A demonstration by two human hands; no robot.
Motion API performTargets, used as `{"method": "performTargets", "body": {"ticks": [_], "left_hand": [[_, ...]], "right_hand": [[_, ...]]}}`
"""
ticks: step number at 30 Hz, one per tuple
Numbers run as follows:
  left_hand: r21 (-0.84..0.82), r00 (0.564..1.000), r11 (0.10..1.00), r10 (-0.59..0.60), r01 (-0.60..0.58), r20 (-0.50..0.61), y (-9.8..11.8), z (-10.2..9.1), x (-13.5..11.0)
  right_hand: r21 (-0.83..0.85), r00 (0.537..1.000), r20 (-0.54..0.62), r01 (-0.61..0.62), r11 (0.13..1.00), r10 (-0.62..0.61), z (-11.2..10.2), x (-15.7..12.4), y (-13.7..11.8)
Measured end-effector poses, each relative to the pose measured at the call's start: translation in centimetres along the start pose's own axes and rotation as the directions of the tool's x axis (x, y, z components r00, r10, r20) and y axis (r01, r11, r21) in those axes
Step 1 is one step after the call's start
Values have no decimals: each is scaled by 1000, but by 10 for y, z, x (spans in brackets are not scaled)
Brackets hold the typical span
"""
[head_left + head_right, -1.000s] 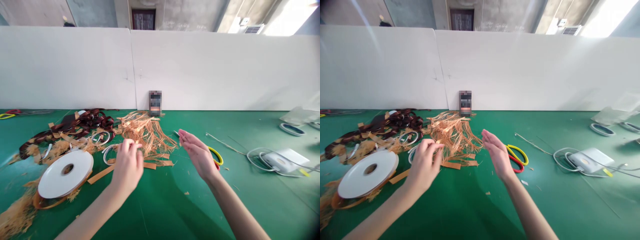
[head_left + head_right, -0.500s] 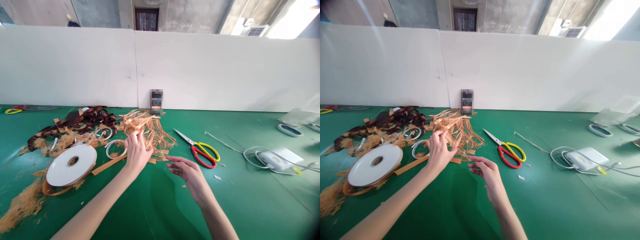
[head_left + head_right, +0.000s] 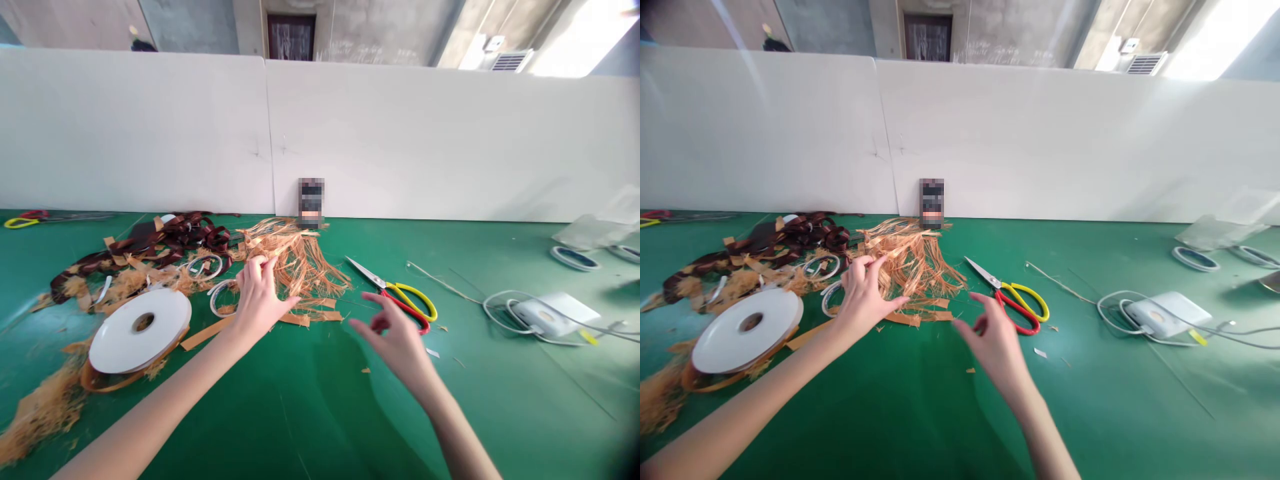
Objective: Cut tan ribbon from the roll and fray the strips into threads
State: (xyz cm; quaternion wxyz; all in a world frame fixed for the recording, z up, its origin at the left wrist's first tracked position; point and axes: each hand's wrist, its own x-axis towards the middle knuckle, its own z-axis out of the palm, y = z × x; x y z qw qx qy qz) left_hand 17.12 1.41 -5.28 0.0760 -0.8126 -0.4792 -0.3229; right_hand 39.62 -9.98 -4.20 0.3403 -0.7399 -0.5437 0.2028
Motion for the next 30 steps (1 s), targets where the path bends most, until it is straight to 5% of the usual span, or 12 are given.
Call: {"method": "performTargets", "body": {"ticks": [3, 6, 12, 18, 23, 26, 30], "left_hand": [[-63, 1000, 998, 8, -10, -27, 22, -9, 0], [-84, 998, 996, 2, -7, -56, 33, -18, 0], [-162, 999, 986, -21, 29, 48, 16, -21, -5], [-447, 965, 875, -79, 187, 249, 3, -16, -29], [-644, 875, 617, -167, 453, 455, 4, -22, -50], [-644, 808, 505, -222, 574, 545, 12, -21, -53], [-646, 760, 420, -207, 638, 616, 33, -11, -41]], "right_hand": [[173, 962, 201, 153, 973, -187, 39, 3, -34], [307, 898, 219, 308, 900, -382, 61, 12, -53], [227, 894, 295, 278, 933, -338, 35, 36, -39], [-99, 998, -15, 67, 993, -69, -16, 69, 0], [-208, 937, -341, -154, 966, 76, -52, 108, 8], [-185, 926, -372, -135, 973, 57, -43, 130, -23], [-99, 954, -249, 146, 984, -166, 16, 140, -108]]}}
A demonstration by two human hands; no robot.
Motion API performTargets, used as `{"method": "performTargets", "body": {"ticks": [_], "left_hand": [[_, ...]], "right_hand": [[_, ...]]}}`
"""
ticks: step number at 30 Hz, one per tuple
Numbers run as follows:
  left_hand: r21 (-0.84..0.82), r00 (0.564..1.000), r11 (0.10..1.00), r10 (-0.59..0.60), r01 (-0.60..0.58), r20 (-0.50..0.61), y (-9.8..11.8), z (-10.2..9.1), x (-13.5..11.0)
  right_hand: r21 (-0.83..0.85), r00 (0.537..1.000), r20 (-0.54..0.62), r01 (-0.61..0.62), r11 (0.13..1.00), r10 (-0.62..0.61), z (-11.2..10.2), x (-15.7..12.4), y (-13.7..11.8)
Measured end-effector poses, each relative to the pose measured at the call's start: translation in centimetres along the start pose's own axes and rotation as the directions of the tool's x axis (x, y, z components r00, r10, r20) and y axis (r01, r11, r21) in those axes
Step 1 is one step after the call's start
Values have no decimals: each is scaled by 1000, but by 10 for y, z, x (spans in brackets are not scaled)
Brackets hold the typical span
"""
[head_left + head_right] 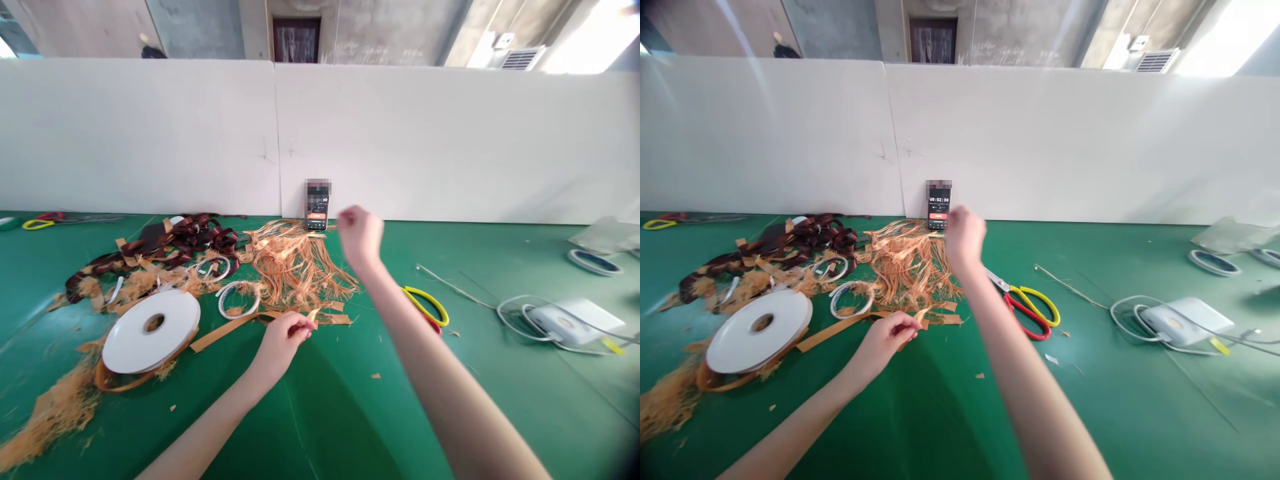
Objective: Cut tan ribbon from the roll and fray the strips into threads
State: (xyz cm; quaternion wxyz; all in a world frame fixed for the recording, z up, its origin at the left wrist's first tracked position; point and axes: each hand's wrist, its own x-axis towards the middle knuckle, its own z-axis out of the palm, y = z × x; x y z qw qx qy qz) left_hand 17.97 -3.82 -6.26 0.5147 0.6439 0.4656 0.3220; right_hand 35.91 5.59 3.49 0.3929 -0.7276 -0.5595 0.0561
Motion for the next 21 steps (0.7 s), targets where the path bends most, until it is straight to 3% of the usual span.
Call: {"method": "performTargets", "body": {"ticks": [2, 3, 4, 5, 6, 7, 8, 9, 11, 12, 13, 15, 17, 18, 19, 20, 21], "left_hand": [[-51, 1000, 998, 21, -20, 20, 7, 10, 9], [-71, 999, 997, 30, -29, 19, 10, 13, 14], [-88, 999, 996, 32, -31, 17, 13, 15, 19], [-101, 1000, 995, 26, -25, 13, 15, 15, 23], [-117, 1000, 993, 17, -16, 5, 17, 13, 28], [-146, 1000, 989, 7, -8, -7, 19, 11, 31], [-188, 1000, 982, -1, -4, -28, 21, 8, 34], [-237, 999, 971, -9, -3, -52, 23, 4, 37], [-337, 994, 941, -19, -17, -104, 27, -4, 42], [-374, 992, 927, -21, -27, -123, 29, -8, 44], [-399, 991, 916, -16, -39, -134, 32, -11, 46], [-440, 989, 894, 21, -83, -145, 39, -15, 47], [-456, 985, 878, 89, -147, -146, 45, -16, 47], [-445, 981, 877, 125, -179, -150, 48, -16, 46], [-423, 976, 883, 153, -204, -153, 50, -15, 45], [-395, 974, 893, 172, -218, -148, 52, -14, 44], [-367, 973, 903, 184, -222, -136, 53, -13, 42]], "right_hand": [[122, 969, 176, 155, 980, -175, 27, -7, -45], [212, 912, 297, 225, 951, -283, 37, -12, -63], [397, 722, 517, 274, 876, -460, 43, -16, -75], [521, 570, 617, 220, 825, -542, 46, -20, -83], [592, 479, 662, 137, 794, -576, 45, -23, -86], [631, 448, 679, 49, 774, -582, 42, -23, -85], [635, 516, 667, -15, 772, -538, 36, -22, -80], [621, 636, 626, -58, 782, -450, 29, -20, -72], [563, 889, 410, -71, 824, -204, 15, -12, -50], [517, 962, 267, -94, 851, -56, 8, -8, -38], [482, 984, 161, -141, 865, 71, 2, -5, -27], [401, 966, 14, -241, 884, 258, -6, -3, -7], [341, 952, -86, -250, 906, 295, -11, -9, 6], [344, 960, -69, -234, 909, 273, -11, -16, 10], [383, 973, 27, -222, 897, 229, -11, -24, 12], [453, 966, 196, -240, 859, 167, -10, -32, 13], [521, 913, 402, -296, 800, 76, -9, -41, 14]]}}
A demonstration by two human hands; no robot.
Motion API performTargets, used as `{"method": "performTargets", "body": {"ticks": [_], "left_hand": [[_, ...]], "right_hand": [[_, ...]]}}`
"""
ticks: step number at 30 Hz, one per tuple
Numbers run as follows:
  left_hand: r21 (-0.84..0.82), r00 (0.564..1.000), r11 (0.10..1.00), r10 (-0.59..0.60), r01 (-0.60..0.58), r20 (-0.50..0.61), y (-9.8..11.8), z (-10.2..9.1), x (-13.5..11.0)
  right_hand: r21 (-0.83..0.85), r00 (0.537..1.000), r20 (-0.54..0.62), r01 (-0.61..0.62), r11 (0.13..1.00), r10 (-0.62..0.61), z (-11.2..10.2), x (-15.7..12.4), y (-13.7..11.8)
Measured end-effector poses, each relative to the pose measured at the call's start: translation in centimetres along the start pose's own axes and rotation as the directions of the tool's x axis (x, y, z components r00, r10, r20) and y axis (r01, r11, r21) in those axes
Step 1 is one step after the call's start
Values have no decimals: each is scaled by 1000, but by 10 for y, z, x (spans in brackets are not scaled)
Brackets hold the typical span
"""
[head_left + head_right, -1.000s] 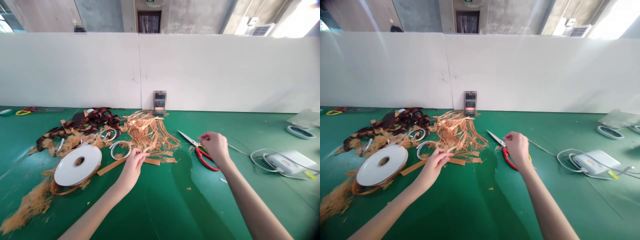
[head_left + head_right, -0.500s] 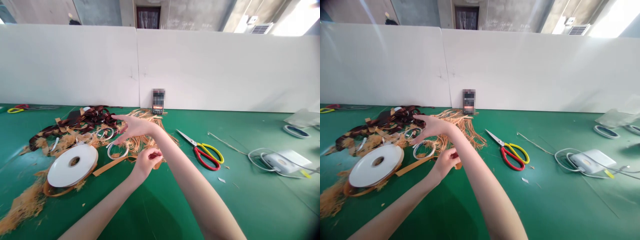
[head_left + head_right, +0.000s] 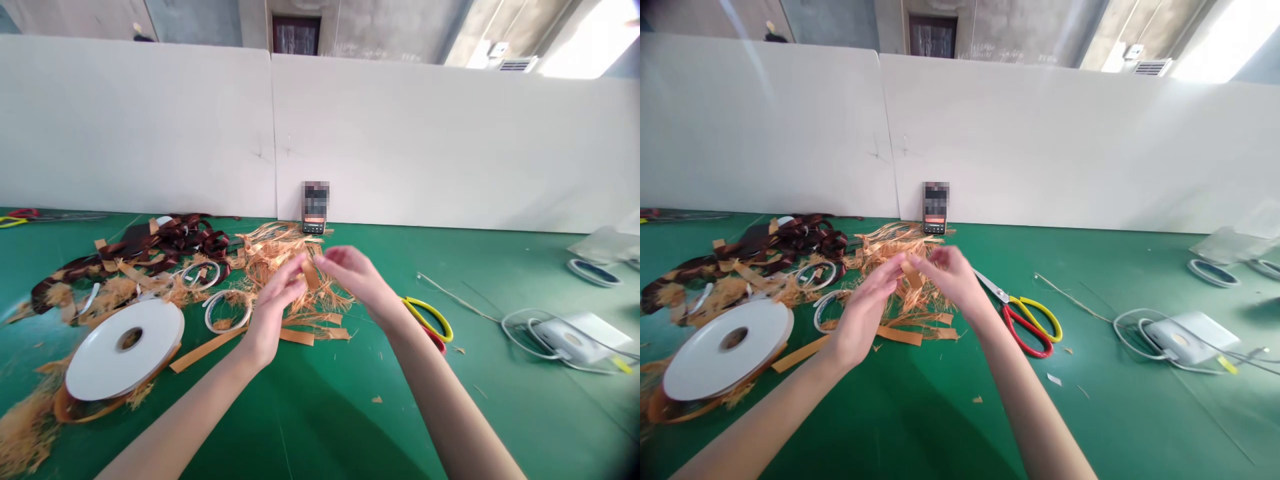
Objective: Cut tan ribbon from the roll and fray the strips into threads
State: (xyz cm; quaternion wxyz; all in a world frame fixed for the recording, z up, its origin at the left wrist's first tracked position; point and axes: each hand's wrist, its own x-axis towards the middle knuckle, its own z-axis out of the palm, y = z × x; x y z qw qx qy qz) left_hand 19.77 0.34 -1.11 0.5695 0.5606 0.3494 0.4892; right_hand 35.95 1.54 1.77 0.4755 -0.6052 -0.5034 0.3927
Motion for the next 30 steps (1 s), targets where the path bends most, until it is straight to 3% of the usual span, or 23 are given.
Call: {"method": "performTargets", "body": {"ticks": [1, 3, 5, 7, 9, 11, 13, 16, 19, 24, 27, 30], "left_hand": [[20, 1000, 1000, 1, -2, 18, 0, 1, -2], [34, 999, 999, -10, 9, 50, -3, 2, -5], [40, 998, 999, -30, 28, 55, -7, -2, -8], [77, 999, 996, -45, 46, -14, -12, -11, -9], [157, 987, 987, 6, 20, -162, -12, -20, -7], [262, 961, 964, 120, -53, -248, -5, -27, -4], [317, 976, 941, 170, -120, -135, 7, -27, 0], [227, 984, 972, 25, -65, 174, 23, -18, 5], [136, 943, 987, -124, 85, 309, 27, -10, 9], [-8, 913, 958, -269, 285, 306, 23, -13, 10], [-232, 858, 864, -340, 447, 385, 22, -16, 9], [-356, 759, 712, -380, 605, 528, 21, -18, 7]], "right_hand": [[93, 979, 200, -51, 994, 32, 3, -6, 3], [188, 929, 368, -103, 977, 27, 6, -15, 9], [211, 939, 345, -64, 975, -13, 3, -17, 13], [200, 944, 324, 4, 980, -70, -6, -15, 13], [148, 923, 367, 67, 987, -118, -18, -13, 8], [32, 873, 472, 121, 992, -122, -29, -13, -2], [-73, 799, 596, 157, 985, -84, -36, -14, -15], [-124, 713, 699, 186, 975, -47, -37, -17, -30], [-139, 731, 682, 161, 977, -23, -33, -19, -35], [-232, 832, 554, 113, 966, 35, -34, -23, -32], [-201, 842, 539, 100, 975, 25, -37, -26, -31], [-153, 831, 557, 99, 983, 3, -39, -28, -33]]}}
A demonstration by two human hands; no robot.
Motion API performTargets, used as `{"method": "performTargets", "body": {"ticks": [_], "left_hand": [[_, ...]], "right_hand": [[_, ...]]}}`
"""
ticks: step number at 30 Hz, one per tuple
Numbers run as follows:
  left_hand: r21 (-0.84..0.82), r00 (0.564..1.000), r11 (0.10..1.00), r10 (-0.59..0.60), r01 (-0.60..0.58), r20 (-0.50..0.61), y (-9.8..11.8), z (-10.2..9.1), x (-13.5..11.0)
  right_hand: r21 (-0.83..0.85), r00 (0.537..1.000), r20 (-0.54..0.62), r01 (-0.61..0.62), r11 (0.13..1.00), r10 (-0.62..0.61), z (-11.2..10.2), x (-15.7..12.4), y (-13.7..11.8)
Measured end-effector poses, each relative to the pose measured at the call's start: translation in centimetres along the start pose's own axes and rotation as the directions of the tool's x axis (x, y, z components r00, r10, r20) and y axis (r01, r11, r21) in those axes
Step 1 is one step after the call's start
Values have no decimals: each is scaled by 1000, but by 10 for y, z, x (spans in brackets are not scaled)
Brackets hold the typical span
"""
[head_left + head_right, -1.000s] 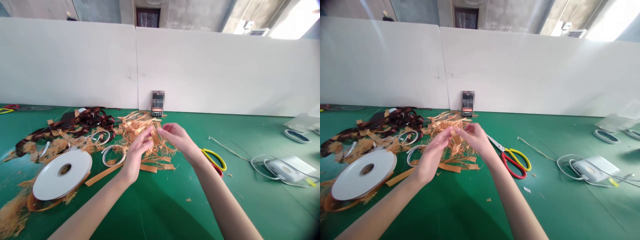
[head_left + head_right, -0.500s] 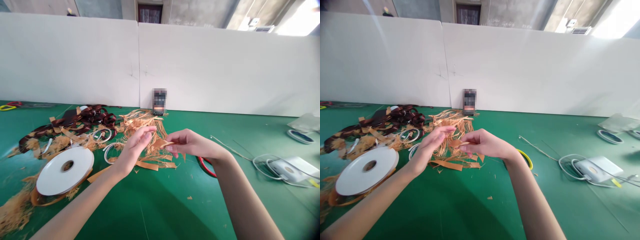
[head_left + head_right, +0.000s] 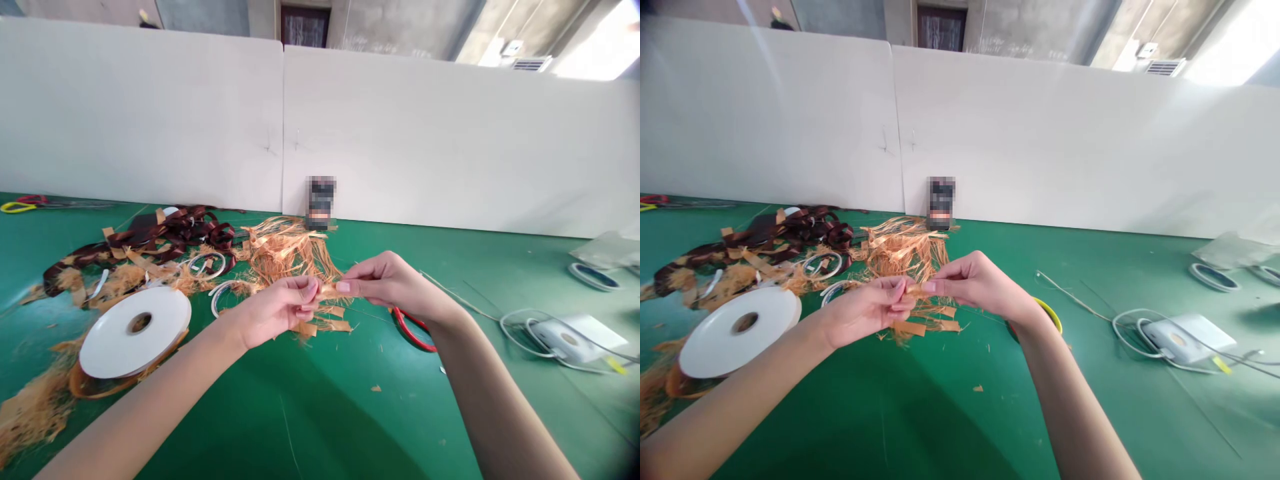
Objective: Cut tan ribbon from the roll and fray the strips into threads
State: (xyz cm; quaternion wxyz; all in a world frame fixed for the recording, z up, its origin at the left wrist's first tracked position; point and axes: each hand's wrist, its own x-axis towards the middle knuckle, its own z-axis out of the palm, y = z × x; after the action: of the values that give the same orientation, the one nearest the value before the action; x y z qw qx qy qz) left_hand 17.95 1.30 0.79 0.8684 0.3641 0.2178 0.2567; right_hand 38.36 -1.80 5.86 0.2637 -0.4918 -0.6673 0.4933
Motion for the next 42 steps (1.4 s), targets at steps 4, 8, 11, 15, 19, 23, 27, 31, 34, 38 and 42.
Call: {"method": "performTargets", "body": {"ticks": [4, 8, 11, 15, 19, 23, 27, 31, 34, 38, 42], "left_hand": [[-198, 991, 975, -88, 106, 98, 3, -5, -6], [-255, 999, 966, -29, 39, 44, 10, -20, -15], [-196, 999, 980, 17, -23, -31, 11, -36, -23], [-7, 994, 999, 50, -51, -93, 8, -54, -27], [308, 988, 951, 56, -10, -142, 11, -61, -30], [533, 979, 846, 98, 14, -181, 23, -73, -33], [703, 921, 705, 205, 96, -332, 42, -96, -37], [873, 857, 415, 322, 255, -403, 51, -110, -36], [936, 868, 205, 357, 288, -345, 45, -110, -32], [930, 829, 56, 436, 363, -350, 34, -108, -34], [936, 750, 130, 567, 327, -340, 30, -118, -46]], "right_hand": [[-8, 999, -53, -5, 1000, 4, -5, -3, -1], [6, 994, -111, -22, 1000, 23, -14, -8, 5], [0, 988, -149, -47, 999, 47, -20, -12, 12], [-34, 980, -180, -88, 996, 81, -21, -14, 16], [-59, 975, -189, -128, 990, 115, -21, -13, 17], [-79, 953, -261, -178, 981, 152, -36, -19, 30], [-53, 895, -399, -242, 969, 202, -58, -35, 44], [-96, 862, -456, -294, 951, 220, -64, -43, 42], [-120, 845, -490, -311, 943, 216, -60, -42, 36], [-99, 832, -510, -307, 946, 217, -61, -42, 37], [-71, 803, -551, -318, 946, 228, -70, -48, 48]]}}
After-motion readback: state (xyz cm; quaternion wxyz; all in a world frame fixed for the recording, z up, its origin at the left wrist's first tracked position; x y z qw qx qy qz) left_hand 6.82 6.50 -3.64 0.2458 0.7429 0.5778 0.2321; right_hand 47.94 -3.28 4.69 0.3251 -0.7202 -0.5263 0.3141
